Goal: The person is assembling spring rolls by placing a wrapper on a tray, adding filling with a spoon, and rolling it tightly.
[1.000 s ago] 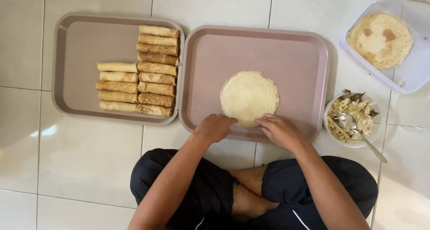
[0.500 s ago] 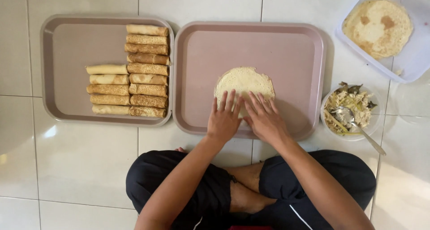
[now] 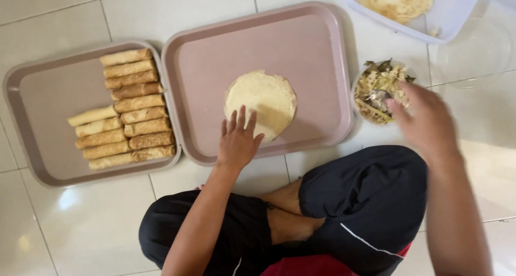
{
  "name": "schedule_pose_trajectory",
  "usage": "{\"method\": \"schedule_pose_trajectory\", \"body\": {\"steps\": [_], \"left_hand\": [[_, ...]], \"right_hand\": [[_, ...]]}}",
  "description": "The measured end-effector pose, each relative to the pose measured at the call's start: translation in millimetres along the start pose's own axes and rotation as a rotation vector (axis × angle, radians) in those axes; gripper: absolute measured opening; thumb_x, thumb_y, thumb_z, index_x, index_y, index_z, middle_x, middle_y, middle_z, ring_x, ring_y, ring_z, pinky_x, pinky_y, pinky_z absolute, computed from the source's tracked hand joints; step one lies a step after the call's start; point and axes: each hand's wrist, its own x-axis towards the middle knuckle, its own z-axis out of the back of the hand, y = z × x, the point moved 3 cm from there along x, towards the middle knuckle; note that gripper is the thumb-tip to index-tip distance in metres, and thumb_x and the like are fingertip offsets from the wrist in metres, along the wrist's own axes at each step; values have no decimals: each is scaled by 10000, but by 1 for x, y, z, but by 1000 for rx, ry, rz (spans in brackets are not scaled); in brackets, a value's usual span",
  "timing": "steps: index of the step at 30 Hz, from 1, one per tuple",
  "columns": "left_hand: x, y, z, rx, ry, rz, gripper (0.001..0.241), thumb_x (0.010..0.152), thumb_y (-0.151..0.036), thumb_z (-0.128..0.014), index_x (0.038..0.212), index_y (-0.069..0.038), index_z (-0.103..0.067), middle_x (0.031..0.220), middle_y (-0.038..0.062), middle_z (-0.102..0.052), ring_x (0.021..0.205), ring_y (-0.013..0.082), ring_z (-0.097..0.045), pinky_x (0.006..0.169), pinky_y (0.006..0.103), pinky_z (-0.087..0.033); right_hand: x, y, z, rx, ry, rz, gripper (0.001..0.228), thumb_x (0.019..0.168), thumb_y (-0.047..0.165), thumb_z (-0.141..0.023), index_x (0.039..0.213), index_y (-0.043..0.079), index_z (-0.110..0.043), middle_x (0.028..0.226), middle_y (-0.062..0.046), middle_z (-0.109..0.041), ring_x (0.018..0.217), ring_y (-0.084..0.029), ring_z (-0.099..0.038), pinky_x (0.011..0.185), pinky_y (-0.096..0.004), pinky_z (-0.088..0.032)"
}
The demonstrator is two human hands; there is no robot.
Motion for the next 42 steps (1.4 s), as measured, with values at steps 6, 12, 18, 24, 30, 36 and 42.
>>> {"method": "schedule_pose_trajectory", "body": {"steps": [6,12,18,24,30,36,42], "left_hand": [[22,-79,54,-323,-351,-143,580,978,-295,-684,1461,-57,-469,1571,289,-422,1297,444,-605,985,523,-544],[73,-193,35,-624,-367,-57,464,961,-325,-661,1342,-80,-559,1207,153,-730,896,383,-755,740,474,-612],[102,-226,9,-804,-73,202,249,938,-360,-661,916,-113,-650,732,16,-719,652,257,-704,649,395,-562],[96,-227,15,-881,38,222,213,943,-336,-690,899,-128,-679,692,-19,-671,615,160,-639,640,330,-538],[93,-229,5,-895,-28,220,227,939,-357,-688,888,-138,-660,681,-27,-684,620,172,-667,645,344,-548],[95,-227,-1,-900,-27,211,215,924,-340,-706,881,-136,-654,693,-25,-682,637,187,-665,656,352,-544],[95,-227,2,-907,-28,215,226,934,-333,-709,856,-135,-634,644,-35,-622,576,175,-603,610,345,-515]], "right_hand": [[-58,-120,-30,63,412,-578,579,1019,448,-646,1382,1,-581,1141,-152,-753,964,-348,-736,815,-438,-546],[-30,-79,-10,85,305,-363,332,1017,357,-687,1262,133,-671,909,-119,-760,708,-333,-703,645,-443,-522],[-20,-90,15,-266,115,66,142,1122,224,-668,1140,155,-791,892,-6,-797,756,-159,-735,709,-296,-561],[-48,-90,66,-830,26,36,34,1136,364,-791,1168,374,-792,847,237,-674,824,50,-652,806,-131,-498],[-44,-78,38,-714,18,99,63,1085,263,-746,1028,273,-771,744,124,-656,695,-35,-582,660,-192,-440],[-59,-68,39,-622,3,150,35,1020,192,-795,1026,225,-787,702,95,-655,641,-48,-548,614,-213,-390],[-44,-81,31,-730,-6,167,127,1128,238,-722,1013,267,-769,670,123,-623,614,-19,-507,613,-196,-363]]}}
